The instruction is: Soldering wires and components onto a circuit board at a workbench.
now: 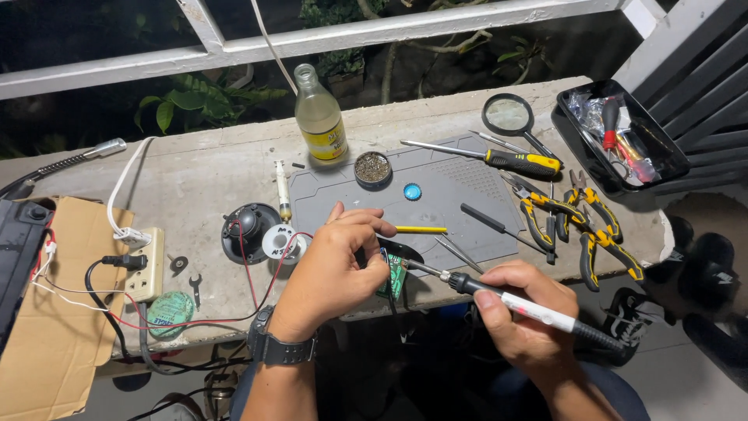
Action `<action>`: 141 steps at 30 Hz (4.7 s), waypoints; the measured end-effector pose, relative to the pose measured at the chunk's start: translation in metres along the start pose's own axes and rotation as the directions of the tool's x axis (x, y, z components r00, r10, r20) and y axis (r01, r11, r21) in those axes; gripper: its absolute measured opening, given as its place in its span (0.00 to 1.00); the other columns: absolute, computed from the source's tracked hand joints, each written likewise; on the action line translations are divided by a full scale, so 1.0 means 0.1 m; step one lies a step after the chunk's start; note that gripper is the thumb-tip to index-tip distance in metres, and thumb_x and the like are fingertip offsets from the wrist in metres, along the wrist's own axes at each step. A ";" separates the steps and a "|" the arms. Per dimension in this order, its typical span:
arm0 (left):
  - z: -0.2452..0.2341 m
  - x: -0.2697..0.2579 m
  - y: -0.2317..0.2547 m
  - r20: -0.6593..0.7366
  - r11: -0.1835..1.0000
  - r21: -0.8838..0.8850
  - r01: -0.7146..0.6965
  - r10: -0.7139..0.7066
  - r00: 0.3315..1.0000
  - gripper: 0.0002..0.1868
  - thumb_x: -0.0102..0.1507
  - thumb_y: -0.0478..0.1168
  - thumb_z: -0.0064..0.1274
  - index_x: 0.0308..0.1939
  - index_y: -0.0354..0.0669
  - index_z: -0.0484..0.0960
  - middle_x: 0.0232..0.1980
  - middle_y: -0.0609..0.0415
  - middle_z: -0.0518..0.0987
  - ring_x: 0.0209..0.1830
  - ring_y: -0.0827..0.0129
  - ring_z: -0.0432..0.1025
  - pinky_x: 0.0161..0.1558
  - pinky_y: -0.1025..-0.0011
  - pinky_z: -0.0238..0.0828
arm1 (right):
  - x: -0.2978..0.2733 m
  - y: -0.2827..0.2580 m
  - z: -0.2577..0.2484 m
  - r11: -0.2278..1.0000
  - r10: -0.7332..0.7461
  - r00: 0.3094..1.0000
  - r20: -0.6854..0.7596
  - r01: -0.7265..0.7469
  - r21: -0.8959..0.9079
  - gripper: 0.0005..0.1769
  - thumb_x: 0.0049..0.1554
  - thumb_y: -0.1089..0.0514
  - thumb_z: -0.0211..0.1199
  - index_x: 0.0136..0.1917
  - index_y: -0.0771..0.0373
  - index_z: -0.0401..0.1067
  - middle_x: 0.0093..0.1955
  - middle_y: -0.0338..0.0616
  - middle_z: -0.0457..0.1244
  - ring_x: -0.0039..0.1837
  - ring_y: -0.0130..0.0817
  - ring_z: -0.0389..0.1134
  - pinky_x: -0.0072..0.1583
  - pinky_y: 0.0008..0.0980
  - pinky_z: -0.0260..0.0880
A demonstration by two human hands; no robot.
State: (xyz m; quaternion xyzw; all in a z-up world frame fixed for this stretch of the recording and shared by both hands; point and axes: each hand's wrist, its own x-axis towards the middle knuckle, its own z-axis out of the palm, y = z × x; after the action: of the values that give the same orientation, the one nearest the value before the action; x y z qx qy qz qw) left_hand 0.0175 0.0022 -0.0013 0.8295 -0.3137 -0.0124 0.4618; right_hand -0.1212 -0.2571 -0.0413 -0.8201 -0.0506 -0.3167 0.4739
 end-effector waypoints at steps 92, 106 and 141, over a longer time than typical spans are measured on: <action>-0.05 -0.02 -0.07 -0.020 0.980 -0.072 -0.186 0.185 0.982 0.09 0.61 0.32 0.50 0.28 0.49 0.69 0.51 0.59 0.94 0.62 0.60 0.84 0.75 0.47 0.64 | -0.15 -0.06 0.20 0.986 0.066 0.969 -0.236 -0.027 0.166 0.19 0.75 0.53 0.60 0.74 0.65 0.70 0.49 0.57 0.76 0.45 0.42 0.83 0.52 0.32 0.88; -0.17 -0.60 0.44 -0.357 0.962 0.022 -0.274 0.263 0.896 0.08 0.72 0.39 0.56 0.37 0.47 0.84 0.54 0.47 0.88 0.58 0.42 0.83 0.63 0.51 0.75 | 0.16 -0.11 0.79 0.996 -0.015 0.999 -0.052 0.020 0.092 0.14 0.56 0.73 0.77 0.53 0.59 0.88 0.45 0.47 0.80 0.47 0.46 0.84 0.46 0.40 0.87; -0.05 -0.14 -0.01 -0.134 0.950 0.163 -0.267 0.290 0.948 0.01 0.72 0.37 0.64 0.45 0.47 0.88 0.33 0.52 0.83 0.42 0.51 0.82 0.49 0.59 0.82 | 0.39 0.36 0.89 0.939 0.320 0.947 0.030 -0.321 0.119 0.11 0.63 0.67 0.78 0.57 0.56 0.85 0.44 0.46 0.79 0.47 0.34 0.81 0.52 0.37 0.84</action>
State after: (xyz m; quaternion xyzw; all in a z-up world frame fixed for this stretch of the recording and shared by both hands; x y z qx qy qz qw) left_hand 0.0080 0.0137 -0.0029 0.8060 -0.3909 0.1404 0.4217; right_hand -0.0345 -0.2134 -0.0769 -0.7884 0.0622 -0.2276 0.5681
